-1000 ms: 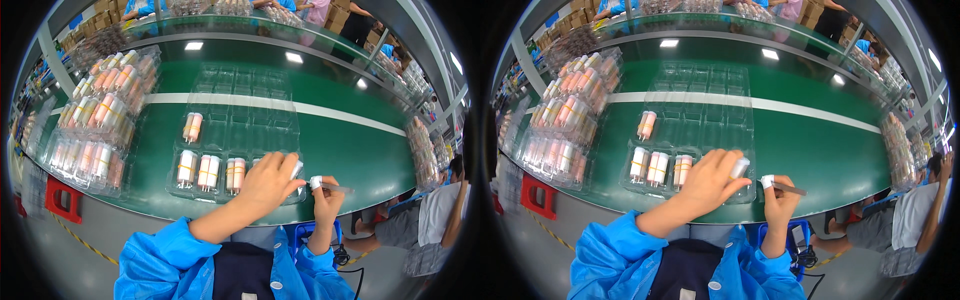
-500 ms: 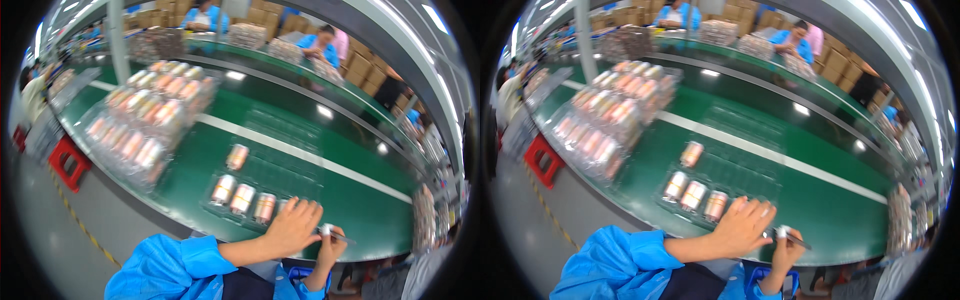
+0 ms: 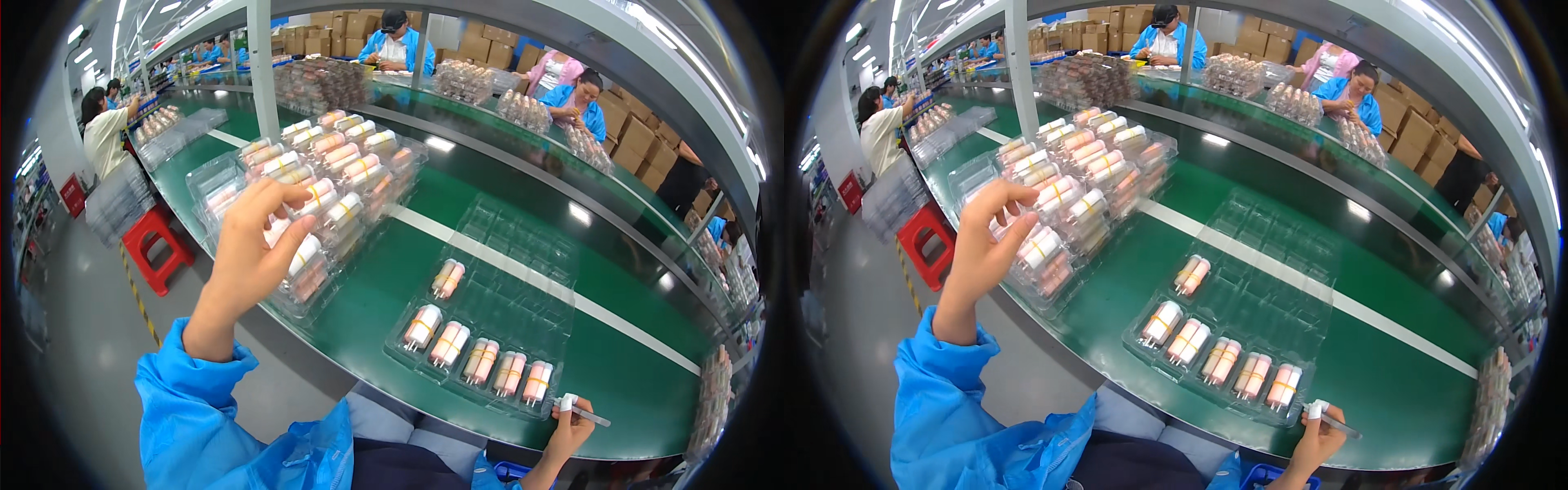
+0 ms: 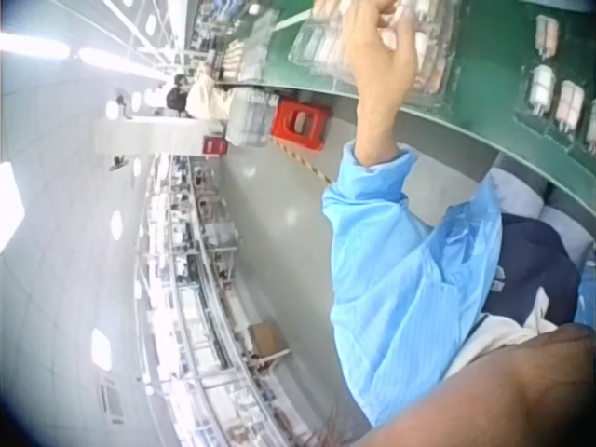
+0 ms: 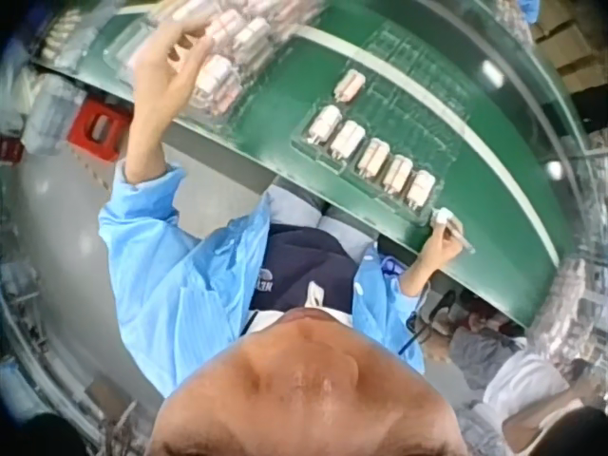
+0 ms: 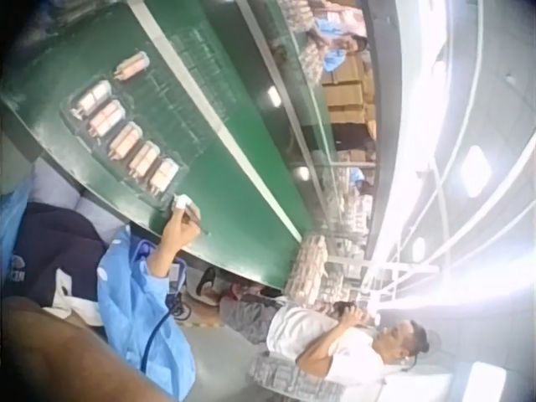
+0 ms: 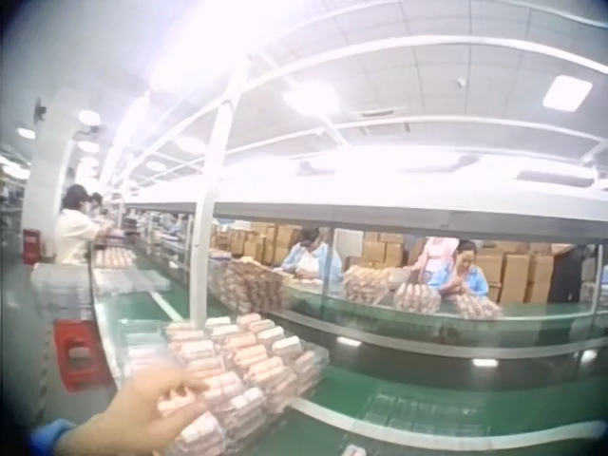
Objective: The person uses tweezers to insert small white components into cylindrical objects held in their left hand. They place the finished items into a clear plastic tray on the green table. The process is repeated for multiple units.
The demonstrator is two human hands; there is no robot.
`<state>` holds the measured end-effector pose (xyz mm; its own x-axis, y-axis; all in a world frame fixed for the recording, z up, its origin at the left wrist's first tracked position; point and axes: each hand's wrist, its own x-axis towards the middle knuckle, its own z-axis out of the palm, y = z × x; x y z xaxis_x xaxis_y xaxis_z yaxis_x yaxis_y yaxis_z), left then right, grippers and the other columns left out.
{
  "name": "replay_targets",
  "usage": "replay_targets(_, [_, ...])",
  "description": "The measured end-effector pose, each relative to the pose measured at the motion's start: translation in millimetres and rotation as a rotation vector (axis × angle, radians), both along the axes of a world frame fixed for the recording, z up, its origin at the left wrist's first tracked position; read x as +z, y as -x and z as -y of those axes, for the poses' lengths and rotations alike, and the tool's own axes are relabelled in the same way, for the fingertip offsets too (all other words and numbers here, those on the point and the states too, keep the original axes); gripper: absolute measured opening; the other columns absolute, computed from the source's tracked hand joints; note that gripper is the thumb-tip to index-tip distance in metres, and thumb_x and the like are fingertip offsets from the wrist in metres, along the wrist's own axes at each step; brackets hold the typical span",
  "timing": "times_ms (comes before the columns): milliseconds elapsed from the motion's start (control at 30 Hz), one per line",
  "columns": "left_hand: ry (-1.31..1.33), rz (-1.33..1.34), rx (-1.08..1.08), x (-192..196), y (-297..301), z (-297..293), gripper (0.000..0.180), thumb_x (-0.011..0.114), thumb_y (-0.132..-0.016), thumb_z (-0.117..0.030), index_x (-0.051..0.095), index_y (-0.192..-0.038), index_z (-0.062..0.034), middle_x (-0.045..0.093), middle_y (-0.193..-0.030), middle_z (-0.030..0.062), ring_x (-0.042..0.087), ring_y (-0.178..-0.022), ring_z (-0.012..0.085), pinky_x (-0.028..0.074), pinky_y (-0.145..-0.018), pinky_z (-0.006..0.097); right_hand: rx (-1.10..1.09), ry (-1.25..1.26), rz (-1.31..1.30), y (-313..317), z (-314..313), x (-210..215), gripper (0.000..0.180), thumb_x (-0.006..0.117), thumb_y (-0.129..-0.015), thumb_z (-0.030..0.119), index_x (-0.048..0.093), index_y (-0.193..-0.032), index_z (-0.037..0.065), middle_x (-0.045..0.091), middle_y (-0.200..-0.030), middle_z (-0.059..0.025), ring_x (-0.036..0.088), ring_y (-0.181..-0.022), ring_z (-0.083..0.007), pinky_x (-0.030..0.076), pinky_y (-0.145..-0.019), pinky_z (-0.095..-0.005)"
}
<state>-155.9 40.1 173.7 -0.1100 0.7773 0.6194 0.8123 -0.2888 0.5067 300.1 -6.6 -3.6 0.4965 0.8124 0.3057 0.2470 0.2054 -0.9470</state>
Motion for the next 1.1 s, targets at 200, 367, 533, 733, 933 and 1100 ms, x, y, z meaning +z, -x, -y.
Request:
replay_targets(200, [0.089, -0.553, 0.248, -13, 15, -5, 0.031, 0.067, -0.08, -0.024, 0.06, -0.103, -0.0033, 0.06, -0.092, 0.0148, 0.058, -0.079, 0.0345, 0.046, -0.07, 0.043, 0.017, -0.052, -0.04, 3, 3, 1, 0.012, 0.064, -0.086, 0.003, 0.058, -0.093, -0.003, 0.059, -0.079, -0.0066, 0.057, -0.066, -0.011, 0.047, -0.062, -0.0225])
replay_targets(367, [0.22, -0.437, 0.168, -31, 8, -6, 0.033, 0.067, -0.08, -0.03, 0.06, -0.094, -0.001, 0.062, -0.082, 0.0177, 0.06, -0.078, 0.0371, 0.046, -0.068, 0.045, 0.04, -0.018, -0.051, 5, 5, 5, 0.013, 0.064, -0.085, 0.002, 0.058, -0.095, -0.003, 0.059, -0.081, -0.006, 0.057, -0.068, -0.0111, 0.047, -0.062, -0.0227])
replay_targets(533, [0.137, -0.459, 0.178, -3, 18, -47, 0.018, 0.062, -0.084, -0.019, 0.063, -0.084, -0.0016, 0.063, -0.079, 0.0165, 0.061, -0.078, 0.036, 0.047, -0.068, 0.044, 0.057, -0.064, -0.049, 4, 3, -3, 0.007, 0.066, -0.084, 0.004, 0.062, -0.089, -0.001, 0.06, -0.075, -0.0013, 0.054, -0.065, -0.0065, 0.042, -0.056, -0.0193])
replay_targets(733, [0.18, -0.556, 0.059, -34, 56, -113, 0.018, 0.059, -0.081, -0.014, 0.052, -0.09, 0.0005, 0.054, -0.087, 0.0191, 0.055, -0.086, 0.0368, 0.044, -0.072, 0.044, 0.034, -0.084, 0.024, 3, -2, -8, 0.006, 0.068, -0.08, 0.001, 0.065, -0.085, -0.002, 0.061, -0.074, -0.0021, 0.056, -0.063, -0.0057, 0.043, -0.052, -0.0191])
replay_targets(933, [0.098, -0.381, -0.024, -47, 57, -117, 0.022, 0.061, -0.076, -0.005, 0.044, -0.089, -0.0025, 0.051, -0.082, 0.0169, 0.051, -0.074, 0.0336, 0.04, -0.066, 0.041, 0.037, -0.024, 0.08, 3, 2, 1, 0.005, 0.065, -0.083, -0.002, 0.064, -0.087, -0.003, 0.063, -0.076, -0.0044, 0.061, -0.068, -0.0089, 0.047, -0.057, -0.0204])
replay_targets(1100, [0.097, -0.384, 0.098, -21, 63, -96, 0.025, 0.063, -0.078, -0.005, 0.048, -0.098, -0.0028, 0.052, -0.084, 0.0129, 0.056, -0.077, 0.0273, 0.044, -0.069, 0.037, 0.061, -0.084, -0.09, 10, 0, 1, 0.007, 0.066, -0.082, -0.001, 0.064, -0.089, -0.001, 0.061, -0.075, -0.0041, 0.056, -0.064, -0.0055, 0.043, -0.054, -0.0182])
